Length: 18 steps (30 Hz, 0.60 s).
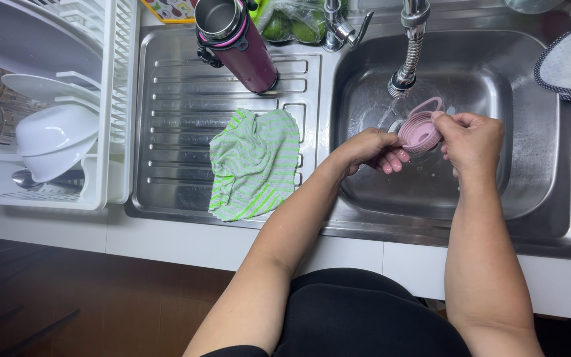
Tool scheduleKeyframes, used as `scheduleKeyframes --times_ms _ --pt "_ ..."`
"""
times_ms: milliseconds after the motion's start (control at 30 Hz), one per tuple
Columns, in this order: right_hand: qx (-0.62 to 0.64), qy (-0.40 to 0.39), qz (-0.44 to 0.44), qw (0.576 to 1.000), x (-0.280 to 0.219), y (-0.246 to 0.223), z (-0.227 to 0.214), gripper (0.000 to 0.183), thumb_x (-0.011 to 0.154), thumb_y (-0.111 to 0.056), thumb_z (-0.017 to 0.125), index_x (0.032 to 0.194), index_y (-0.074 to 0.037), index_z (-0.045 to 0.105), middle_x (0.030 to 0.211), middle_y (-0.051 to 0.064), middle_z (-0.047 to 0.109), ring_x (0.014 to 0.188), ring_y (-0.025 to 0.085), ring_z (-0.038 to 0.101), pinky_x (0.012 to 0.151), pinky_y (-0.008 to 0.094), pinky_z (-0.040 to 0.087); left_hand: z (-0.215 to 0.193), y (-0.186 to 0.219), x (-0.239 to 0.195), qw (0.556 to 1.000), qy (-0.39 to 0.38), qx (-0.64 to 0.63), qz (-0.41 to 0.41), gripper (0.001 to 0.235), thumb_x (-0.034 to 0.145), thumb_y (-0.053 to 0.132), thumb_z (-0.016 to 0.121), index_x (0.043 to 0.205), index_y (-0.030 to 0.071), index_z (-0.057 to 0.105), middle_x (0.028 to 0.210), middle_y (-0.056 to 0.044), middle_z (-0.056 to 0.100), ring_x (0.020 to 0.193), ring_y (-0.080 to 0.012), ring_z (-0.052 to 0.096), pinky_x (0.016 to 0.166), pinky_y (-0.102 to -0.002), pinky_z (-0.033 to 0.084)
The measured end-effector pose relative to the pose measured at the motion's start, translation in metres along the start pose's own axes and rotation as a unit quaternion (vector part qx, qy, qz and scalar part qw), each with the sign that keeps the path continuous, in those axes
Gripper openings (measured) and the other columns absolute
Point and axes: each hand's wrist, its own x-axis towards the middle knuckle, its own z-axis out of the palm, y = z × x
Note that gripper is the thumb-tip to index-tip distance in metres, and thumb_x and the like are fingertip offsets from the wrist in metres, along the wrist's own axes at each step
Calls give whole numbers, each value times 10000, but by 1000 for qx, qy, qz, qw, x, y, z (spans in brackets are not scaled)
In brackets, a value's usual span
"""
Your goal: The person washes a pink water bottle and its lid in a kitchen sink. They rinse the bottle, scrub the exterior with a sponge, rinse the lid and its components, and then reassemble the bottle before placing it in a dish rack.
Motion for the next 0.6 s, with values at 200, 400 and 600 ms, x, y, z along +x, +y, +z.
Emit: scheduleKeyframes --times_ms 200,400,600 --pt "55 -24 19 998 4 10 1 254 947 -213 788 811 -10 716 606 -1 595 472 39 513 404 213 364 -5 -3 0 1000 -5 8 8 394 983 303 543 874 -1 769 655 -90 727 489 -128 645 523 -260 548" --pt "19 -16 21 999 -2 -5 -2 251 944 -220 788 800 -29 709 580 -3 580 454 38 508 374 213 336 -4 -3 1 1000 -9 1 19 393 979 296 550 856 -8 768 638 -97 720 476 -133 638 513 -265 541" --pt "5 -8 19 1000 -5 -10 -3 254 943 -231 789 798 -36 713 574 -7 584 451 35 509 370 207 332 -4 -2 1 1000 -15 3 18 388 971 293 553 848 -6 768 637 -96 719 474 -131 633 507 -261 535"
